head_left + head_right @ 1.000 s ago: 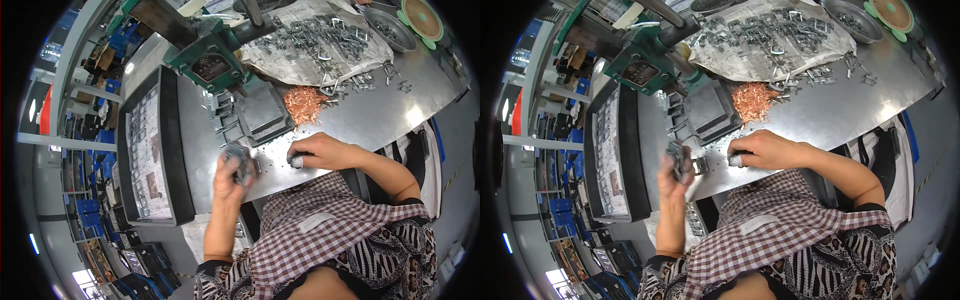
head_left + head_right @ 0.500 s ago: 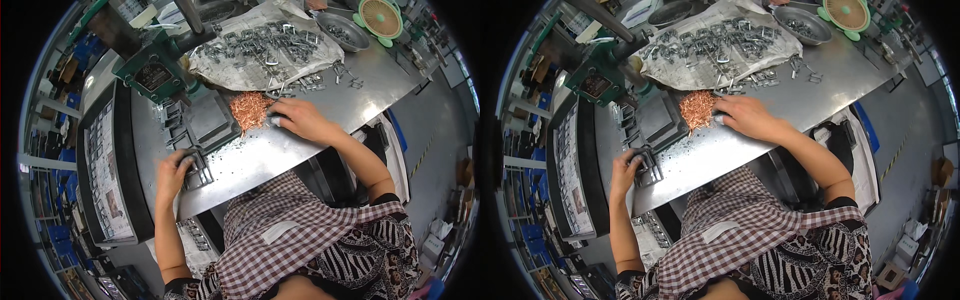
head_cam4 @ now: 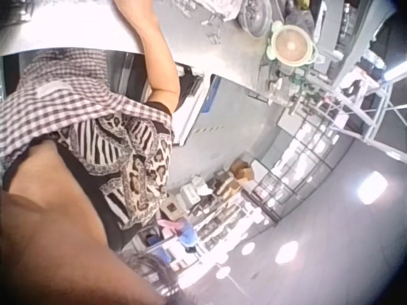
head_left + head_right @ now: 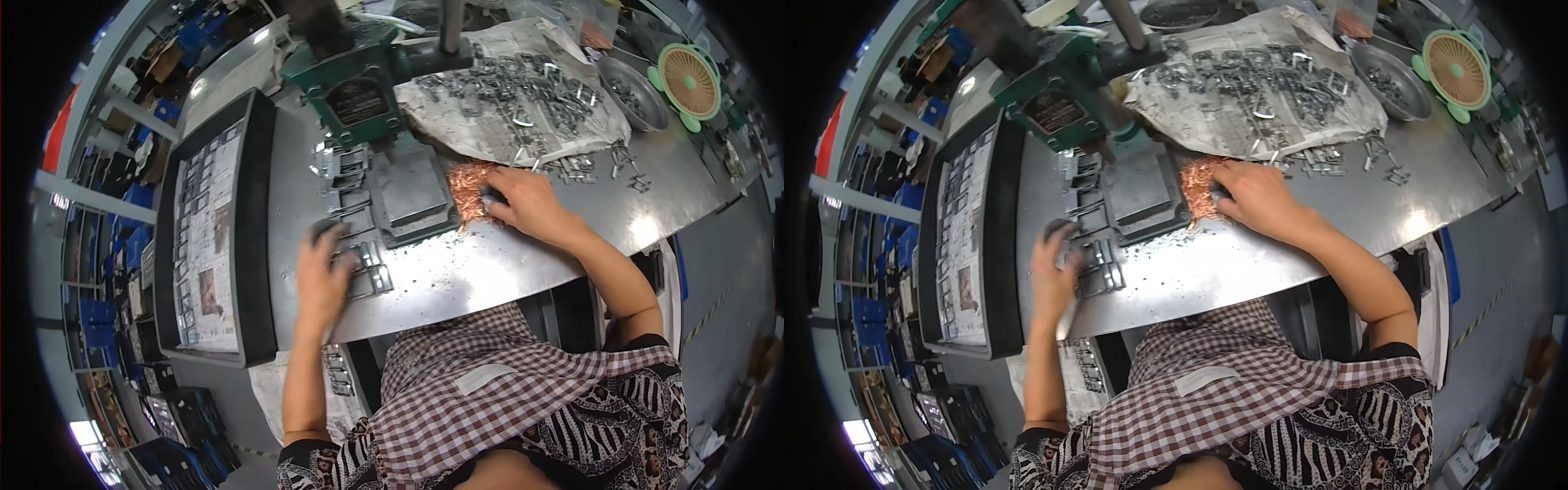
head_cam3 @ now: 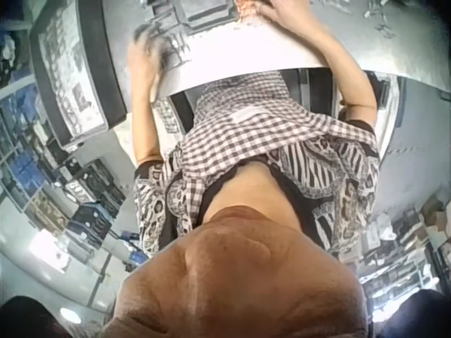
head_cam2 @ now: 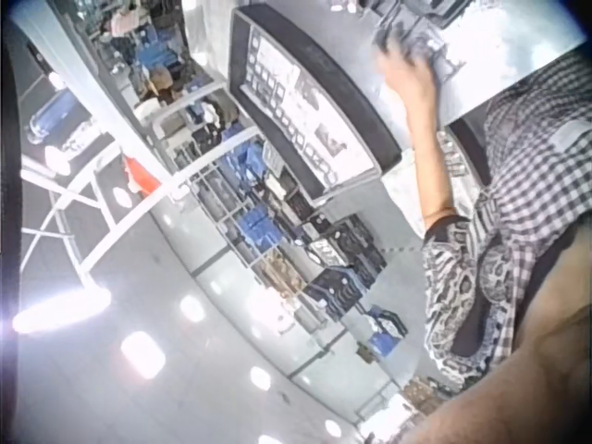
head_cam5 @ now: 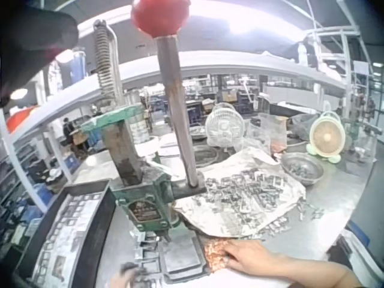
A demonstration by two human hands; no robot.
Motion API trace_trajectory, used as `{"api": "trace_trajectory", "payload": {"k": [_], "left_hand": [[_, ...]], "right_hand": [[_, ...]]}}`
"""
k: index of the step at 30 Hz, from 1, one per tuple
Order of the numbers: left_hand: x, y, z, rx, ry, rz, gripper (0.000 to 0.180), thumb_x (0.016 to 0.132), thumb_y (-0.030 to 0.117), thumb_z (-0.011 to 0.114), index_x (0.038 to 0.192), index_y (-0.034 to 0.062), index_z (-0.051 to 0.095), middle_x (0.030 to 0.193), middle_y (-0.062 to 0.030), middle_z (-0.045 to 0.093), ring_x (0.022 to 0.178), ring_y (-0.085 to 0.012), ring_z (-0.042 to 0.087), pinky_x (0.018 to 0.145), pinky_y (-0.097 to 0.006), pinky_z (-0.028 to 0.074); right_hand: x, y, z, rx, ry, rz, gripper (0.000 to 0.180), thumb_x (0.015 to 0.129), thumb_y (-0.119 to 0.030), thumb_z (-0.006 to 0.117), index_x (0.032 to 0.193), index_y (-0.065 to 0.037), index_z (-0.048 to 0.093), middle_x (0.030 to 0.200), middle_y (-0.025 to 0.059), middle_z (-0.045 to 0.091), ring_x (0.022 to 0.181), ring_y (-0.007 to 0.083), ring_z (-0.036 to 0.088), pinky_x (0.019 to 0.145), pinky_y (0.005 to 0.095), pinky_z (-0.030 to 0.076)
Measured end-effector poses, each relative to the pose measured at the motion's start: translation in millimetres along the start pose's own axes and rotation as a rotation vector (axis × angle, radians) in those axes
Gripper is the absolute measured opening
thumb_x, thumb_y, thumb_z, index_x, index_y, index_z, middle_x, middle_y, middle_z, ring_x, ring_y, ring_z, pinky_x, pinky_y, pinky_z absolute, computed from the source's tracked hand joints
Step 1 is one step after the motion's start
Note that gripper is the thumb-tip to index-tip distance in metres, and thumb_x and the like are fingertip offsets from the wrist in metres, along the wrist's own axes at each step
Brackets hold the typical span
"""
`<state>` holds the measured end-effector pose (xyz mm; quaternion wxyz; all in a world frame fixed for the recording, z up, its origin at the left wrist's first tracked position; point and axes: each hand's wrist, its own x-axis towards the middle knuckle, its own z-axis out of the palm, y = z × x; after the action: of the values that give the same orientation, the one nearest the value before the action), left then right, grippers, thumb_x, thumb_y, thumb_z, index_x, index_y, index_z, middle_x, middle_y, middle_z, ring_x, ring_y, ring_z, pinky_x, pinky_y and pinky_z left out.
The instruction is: The person assembles metal hardware by fitting small metal pieces into frames by hand, crimping them with a manual press, and setting the completed parts on the workbench.
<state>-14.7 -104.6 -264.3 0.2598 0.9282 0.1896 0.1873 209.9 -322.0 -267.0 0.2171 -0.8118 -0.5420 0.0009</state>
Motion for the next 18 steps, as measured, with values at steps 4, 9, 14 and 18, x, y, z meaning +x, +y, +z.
{"api": "trace_trajectory", "payload": {"k": [4, 9, 14, 18], "left_hand": [[28, -29, -12, 0.202, -0.124, -0.014, 0.023, 0.068, 0.01, 0.066, 0.091, 0.0105, 0.067, 0.09, -0.0163, 0.054, 0.082, -0.0323, 0.051, 0.074, -0.039, 0.041], [39, -26, -9, 0.352, -0.124, 0.081, 0.023, 0.072, 0.012, 0.063, 0.094, 0.0068, 0.064, 0.103, -0.0225, 0.053, 0.099, -0.0388, 0.047, 0.086, -0.044, 0.037], [31, -42, -18, -0.17, -0.049, -0.132, 0.022, 0.085, 0.015, 0.049, 0.093, -0.0039, 0.053, 0.098, -0.0213, 0.056, 0.093, -0.03, 0.056, 0.079, -0.039, 0.045], [22, -13, -23, -0.902, 0.058, -0.409, 0.027, 0.089, 0.019, 0.045, 0.102, -0.0037, 0.052, 0.088, -0.0126, 0.06, 0.076, -0.0171, 0.061, 0.067, -0.026, 0.048]], "right_hand": [[6, 9, 5, 0.224, 0.039, 0.086, 0.036, 0.069, -0.018, 0.056, 0.097, 0.004, 0.057, 0.093, 0.0203, 0.06, 0.086, 0.0335, 0.058, 0.076, 0.0381, 0.045], [11, 15, 7, 0.647, -0.067, 0.294, 0.034, 0.072, -0.02, 0.054, 0.096, 0.003, 0.057, 0.085, 0.0195, 0.061, 0.075, 0.0284, 0.059, 0.07, 0.0357, 0.045], [6, 6, -3, 0.564, -0.115, 0.361, 0.034, 0.072, -0.021, 0.054, 0.095, 0.004, 0.055, 0.081, 0.018, 0.059, 0.072, 0.0276, 0.057, 0.066, 0.0364, 0.044], [-12, 12, 3, 0.261, 0.086, 0.022, 0.035, 0.07, -0.022, 0.056, 0.094, 0.004, 0.056, 0.082, 0.0198, 0.059, 0.072, 0.0327, 0.056, 0.068, 0.0386, 0.044]]}}
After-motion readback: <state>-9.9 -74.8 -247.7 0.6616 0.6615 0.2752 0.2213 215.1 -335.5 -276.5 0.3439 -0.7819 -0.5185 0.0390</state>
